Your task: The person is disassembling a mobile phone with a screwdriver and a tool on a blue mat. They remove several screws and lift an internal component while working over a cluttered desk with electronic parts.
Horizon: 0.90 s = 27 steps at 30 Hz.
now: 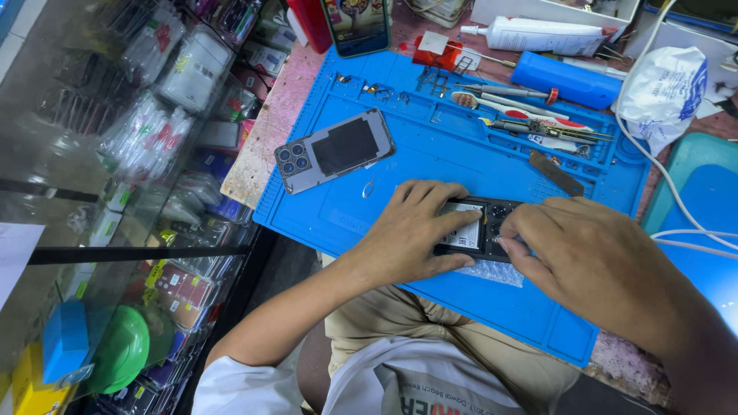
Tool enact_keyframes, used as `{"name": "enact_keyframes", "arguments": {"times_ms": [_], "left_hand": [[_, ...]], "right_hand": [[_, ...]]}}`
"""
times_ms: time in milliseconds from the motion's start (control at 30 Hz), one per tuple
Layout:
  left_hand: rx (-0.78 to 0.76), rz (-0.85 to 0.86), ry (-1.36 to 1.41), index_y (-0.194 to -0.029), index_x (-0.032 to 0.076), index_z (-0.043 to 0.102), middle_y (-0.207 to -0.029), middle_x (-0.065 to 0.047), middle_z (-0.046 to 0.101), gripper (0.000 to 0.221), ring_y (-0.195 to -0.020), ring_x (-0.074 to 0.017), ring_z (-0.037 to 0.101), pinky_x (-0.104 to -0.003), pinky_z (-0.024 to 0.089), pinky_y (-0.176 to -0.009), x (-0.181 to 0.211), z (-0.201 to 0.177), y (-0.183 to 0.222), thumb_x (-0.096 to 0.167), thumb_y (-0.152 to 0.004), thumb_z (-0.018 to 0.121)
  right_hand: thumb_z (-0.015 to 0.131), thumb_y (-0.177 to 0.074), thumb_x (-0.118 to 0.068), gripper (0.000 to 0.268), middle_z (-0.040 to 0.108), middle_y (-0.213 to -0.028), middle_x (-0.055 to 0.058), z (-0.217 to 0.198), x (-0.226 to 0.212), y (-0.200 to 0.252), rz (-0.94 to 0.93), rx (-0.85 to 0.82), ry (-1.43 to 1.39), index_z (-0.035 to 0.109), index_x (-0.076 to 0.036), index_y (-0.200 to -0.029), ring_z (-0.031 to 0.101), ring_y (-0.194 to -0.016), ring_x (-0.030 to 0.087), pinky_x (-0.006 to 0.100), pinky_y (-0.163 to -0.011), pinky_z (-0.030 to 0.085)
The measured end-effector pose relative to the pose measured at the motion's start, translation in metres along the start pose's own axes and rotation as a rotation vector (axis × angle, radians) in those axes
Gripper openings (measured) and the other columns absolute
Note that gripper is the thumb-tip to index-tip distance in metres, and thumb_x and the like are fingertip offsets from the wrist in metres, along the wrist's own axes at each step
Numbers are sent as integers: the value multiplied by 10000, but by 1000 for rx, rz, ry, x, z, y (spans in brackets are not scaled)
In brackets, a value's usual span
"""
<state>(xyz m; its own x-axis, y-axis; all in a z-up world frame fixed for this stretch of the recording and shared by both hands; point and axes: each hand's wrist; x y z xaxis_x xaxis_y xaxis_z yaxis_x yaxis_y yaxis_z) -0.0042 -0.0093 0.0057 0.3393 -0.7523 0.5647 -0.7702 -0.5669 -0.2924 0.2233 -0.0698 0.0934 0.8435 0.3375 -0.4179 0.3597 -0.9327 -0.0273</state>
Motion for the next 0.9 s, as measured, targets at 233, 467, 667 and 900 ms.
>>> {"name": "enact_keyframes", "arguments": {"times_ms": [233,467,667,900], "left_hand": [[970,-354,-171,-1468,27,413,-1385,-189,523,783,-1318,-339,519,-453,442,-1166,-121,-37,-73,382,-927,853],[1087,-560,-379,-1443,-10,364,-1396,-235,455,979,-1309,-415,454,-554,388,-1082,-188,-52,-121,551,-806,852],[1057,-588,-472,-1425,-13,348,-1427,-259,421,1002,-1328,-424,429,-557,380,-1092,-203,-48,-131,600,-813,850],[1085,-566,-359,-1440,-5,359,-1407,-231,443,951,-1352,-411,420,-551,348,-1106,-187,-55,-121,555,-839,837]], "right_hand": [[761,-837,-250,225,708,-721,106,8,-3,0,-35,75,14,618,-80,-869,687,-705,342,466,-666,525],[763,-839,-261,242,714,-709,95,4,2,-6,15,54,6,613,-81,-901,696,-685,320,457,-650,532],[763,-841,-263,239,700,-677,98,4,1,-4,2,51,8,610,-84,-877,689,-667,324,462,-651,525],[782,-867,-320,275,681,-653,115,9,1,-3,-28,106,73,637,-87,-887,680,-645,338,461,-647,527]]}}
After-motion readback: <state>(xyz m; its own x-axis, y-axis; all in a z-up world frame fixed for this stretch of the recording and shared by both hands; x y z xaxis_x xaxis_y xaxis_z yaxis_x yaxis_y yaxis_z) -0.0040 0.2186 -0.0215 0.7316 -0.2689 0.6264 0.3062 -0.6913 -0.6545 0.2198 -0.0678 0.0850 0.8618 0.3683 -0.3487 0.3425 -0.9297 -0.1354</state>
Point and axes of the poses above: each hand's wrist, its own y-axis away from the middle knuckle, its own z-axis out of the palm, x = y × z
